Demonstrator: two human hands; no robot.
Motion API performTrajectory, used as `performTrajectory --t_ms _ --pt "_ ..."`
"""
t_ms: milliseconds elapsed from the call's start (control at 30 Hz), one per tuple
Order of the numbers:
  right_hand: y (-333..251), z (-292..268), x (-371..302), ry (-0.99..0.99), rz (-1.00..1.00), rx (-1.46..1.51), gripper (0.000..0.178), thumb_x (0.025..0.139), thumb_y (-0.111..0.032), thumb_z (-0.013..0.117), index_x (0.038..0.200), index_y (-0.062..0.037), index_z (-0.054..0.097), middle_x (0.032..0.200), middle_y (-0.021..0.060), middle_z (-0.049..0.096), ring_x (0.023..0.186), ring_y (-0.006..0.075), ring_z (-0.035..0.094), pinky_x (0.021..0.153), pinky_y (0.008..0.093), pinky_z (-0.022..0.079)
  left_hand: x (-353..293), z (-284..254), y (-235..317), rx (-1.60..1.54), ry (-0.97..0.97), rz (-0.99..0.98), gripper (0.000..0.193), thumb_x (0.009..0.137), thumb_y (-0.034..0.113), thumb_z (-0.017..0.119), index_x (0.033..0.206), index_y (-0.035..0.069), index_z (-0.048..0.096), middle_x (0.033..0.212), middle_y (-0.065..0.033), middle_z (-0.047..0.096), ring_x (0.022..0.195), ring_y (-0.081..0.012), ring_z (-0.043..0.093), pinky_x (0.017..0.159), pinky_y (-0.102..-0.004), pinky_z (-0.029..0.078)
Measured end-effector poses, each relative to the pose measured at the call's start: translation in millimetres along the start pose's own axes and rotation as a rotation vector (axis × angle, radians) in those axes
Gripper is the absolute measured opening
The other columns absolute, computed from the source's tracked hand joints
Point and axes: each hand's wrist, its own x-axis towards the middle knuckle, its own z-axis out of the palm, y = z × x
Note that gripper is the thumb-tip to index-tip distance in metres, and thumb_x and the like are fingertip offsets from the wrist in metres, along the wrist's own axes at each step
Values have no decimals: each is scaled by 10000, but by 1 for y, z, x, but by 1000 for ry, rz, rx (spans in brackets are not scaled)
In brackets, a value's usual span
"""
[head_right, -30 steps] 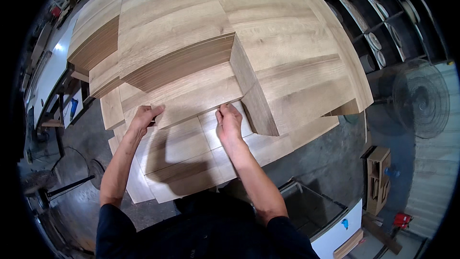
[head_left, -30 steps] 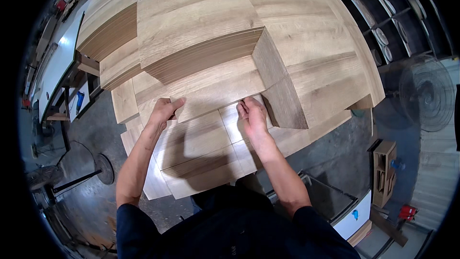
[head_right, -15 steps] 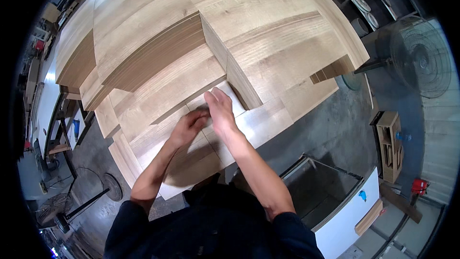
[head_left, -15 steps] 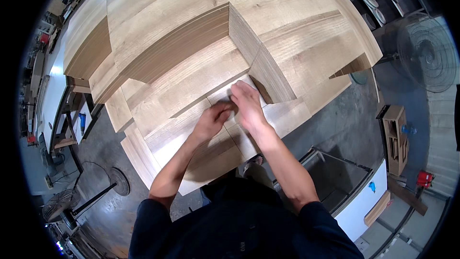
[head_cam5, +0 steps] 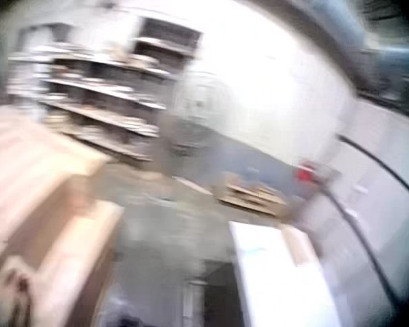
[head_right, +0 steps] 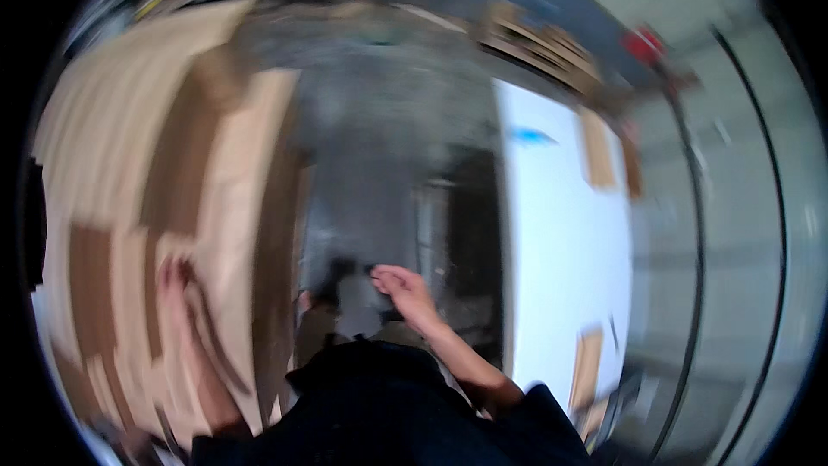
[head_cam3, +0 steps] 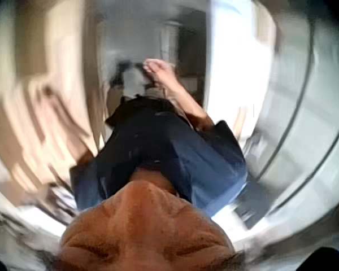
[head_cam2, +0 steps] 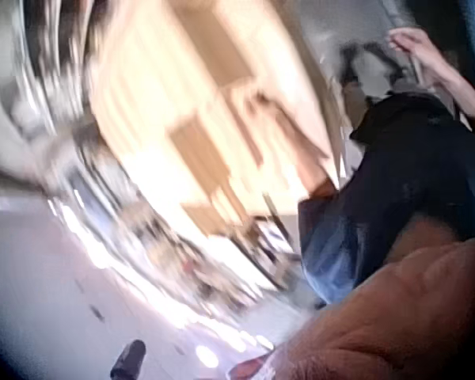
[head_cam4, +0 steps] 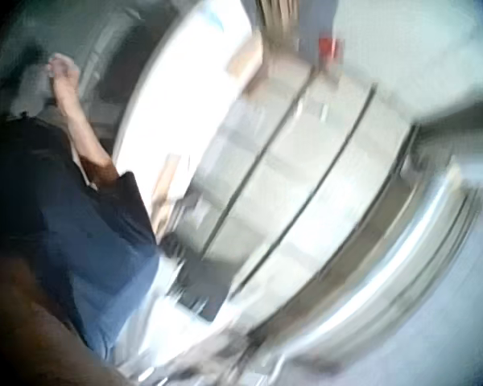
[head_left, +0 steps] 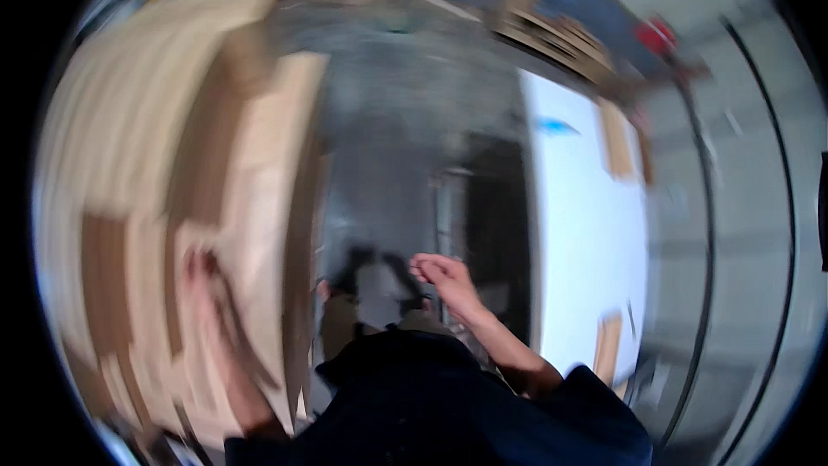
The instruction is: The person picks up wood planks from a white table, walks to a large stack of wood, and places them onto the stack one by one, occasionally using a scraper to clean the surface of a plank by hand.
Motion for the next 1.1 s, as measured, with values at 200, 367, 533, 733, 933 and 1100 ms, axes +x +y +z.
performTrajectory --t_ms 200,367,533,733,933,1100 --pt "62 -171 -78 612 -258 46 223 941 -128 531 1089 10 625 849 5 608 787 82 527 726 227 440 -113 110 -58 396 -501 170 303 946 203 565 1172 3 592 1039 -83 651 924 -140 606 815 -237 476" --pt "181 -327 -198 1550 -160 -542 503 847 -251 665 1248 20 529 1176 187 581 857 211 569 707 307 471 -291 258 -89 440 -1158 -54 294 922 151 594 1157 -25 587 980 -73 645 899 -155 606 777 -268 495" --pt "247 -400 -314 1878 140 -288 442 782 -210 667 1077 98 548 1103 325 538 1024 423 528 885 451 422 -431 350 -116 624 -1718 287 288 892 142 610 1129 -22 603 1032 -108 637 905 -168 607 770 -287 500" --pt "300 -438 -338 2072 146 -372 327 797 -215 651 1021 19 609 901 220 624 864 407 559 800 471 429 -582 481 -184 605 -2089 969 446 820 202 665 1195 -16 561 1230 -222 540 1112 -360 524 942 -399 434" --pt "299 -444 -344 2058 147 -35 249 773 -181 682 951 -7 678 819 211 642 770 372 603 709 414 476 -672 532 -259 673 -2123 1083 598 764 215 714 1295 36 505 1348 -238 427 1223 -396 396 1014 -421 363" --pt "311 -432 -360 2048 115 -1 256 761 -153 695 977 -16 688 768 200 652 710 335 630 689 376 495 -682 510 -261 599 -1982 1378 627 675 127 776 1252 39 547 1204 -212 520 1152 -358 451 995 -422 366"
